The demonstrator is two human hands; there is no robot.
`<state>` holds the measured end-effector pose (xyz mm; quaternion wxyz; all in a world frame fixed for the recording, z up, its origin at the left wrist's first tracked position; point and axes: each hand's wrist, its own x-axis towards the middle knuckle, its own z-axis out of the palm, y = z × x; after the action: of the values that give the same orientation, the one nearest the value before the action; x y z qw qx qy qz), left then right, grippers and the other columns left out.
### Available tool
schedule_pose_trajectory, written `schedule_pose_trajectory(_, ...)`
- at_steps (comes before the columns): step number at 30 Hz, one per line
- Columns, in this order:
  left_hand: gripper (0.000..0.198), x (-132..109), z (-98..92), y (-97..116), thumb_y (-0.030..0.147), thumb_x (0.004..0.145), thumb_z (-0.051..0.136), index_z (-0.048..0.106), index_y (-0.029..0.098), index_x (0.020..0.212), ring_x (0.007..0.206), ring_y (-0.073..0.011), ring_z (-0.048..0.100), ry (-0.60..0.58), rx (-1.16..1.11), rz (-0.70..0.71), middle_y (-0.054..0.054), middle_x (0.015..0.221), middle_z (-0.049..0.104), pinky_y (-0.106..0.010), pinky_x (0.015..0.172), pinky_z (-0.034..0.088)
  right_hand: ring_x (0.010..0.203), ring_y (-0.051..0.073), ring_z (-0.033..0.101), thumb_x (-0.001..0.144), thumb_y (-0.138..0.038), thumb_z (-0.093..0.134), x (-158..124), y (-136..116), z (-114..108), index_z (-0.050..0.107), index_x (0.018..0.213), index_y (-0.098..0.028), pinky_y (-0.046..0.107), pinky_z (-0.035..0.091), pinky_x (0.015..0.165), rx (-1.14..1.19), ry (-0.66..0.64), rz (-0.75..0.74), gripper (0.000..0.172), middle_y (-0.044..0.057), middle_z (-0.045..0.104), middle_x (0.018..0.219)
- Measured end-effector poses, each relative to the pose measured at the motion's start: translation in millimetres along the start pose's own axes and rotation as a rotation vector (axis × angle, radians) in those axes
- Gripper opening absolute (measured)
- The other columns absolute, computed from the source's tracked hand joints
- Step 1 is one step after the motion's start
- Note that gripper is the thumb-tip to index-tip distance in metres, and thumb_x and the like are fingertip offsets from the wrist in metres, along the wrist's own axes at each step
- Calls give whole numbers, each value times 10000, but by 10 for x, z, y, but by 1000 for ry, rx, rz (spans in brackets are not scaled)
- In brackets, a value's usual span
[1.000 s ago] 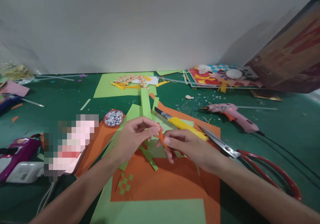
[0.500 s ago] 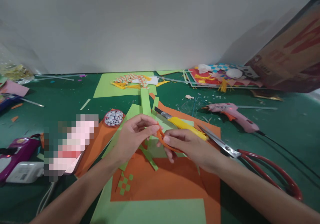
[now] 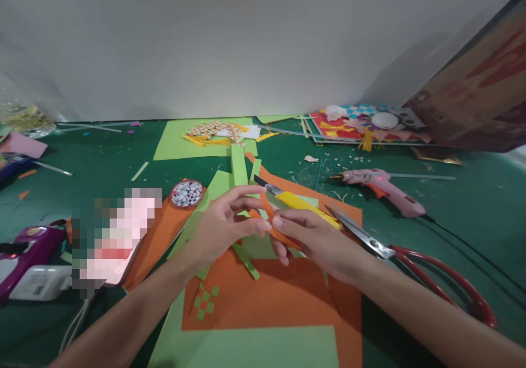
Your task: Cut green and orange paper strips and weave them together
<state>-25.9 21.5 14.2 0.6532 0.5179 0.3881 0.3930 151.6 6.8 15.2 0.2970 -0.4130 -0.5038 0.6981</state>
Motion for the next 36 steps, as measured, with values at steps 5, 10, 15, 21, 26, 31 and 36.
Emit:
schedule_pose_trajectory(5,432,-4,11,25,226,656,771,632,227,1065,682,-102,612,11,33,-15,8,843,649,-233,671,484,493,101,500,782,-579,590,6,-9,4,536,631,-179,268,387,582,4,-17,-4,430,-30,535,514)
schedule_pose_trajectory(10,384,-24,35,48,260,686,744,624,212,1048,561,-86,594,14,36,-38,29,740,613,-231,601,475,490,95,498,776,-566,604,6,-13,24,556,686,-172,266,392,575,5,-72,29,407,-40,534,534)
schedule_pose_trajectory(15,348,-36,68,82,238,665,739,634,201,995,531,-81,571,37,70,-52,27,726,597,-224,569,464,505,98,510,778,-573,596,6,-15,35,572,693,-170,268,396,596,1,-61,32,413,-36,541,533)
schedule_pose_trajectory(21,231,-34,57,76,267,674,741,658,182,872,526,-88,548,65,147,-4,38,619,570,-204,533,424,463,75,452,779,-549,613,21,34,13,650,761,-137,238,381,512,71,-97,58,414,-47,485,518)
schedule_pose_trajectory(26,204,4,-12,-16,329,695,733,675,172,812,546,-86,499,198,260,57,24,630,573,-185,487,376,478,77,418,738,-577,631,20,27,12,662,771,-132,212,343,446,69,-64,70,447,-47,447,514)
schedule_pose_trajectory(31,111,49,-47,-15,222,676,743,677,187,759,533,-81,529,329,230,107,45,578,575,-177,514,410,469,87,430,760,-574,578,13,-14,20,631,740,-147,229,349,468,-61,-16,82,430,-40,455,522)
schedule_pose_trajectory(36,101,121,-129,34,174,669,757,657,174,677,471,-42,493,487,-6,197,59,532,557,-137,470,403,491,113,442,893,-457,416,22,9,-67,515,606,-193,254,328,485,-558,287,-148,403,-5,506,542)
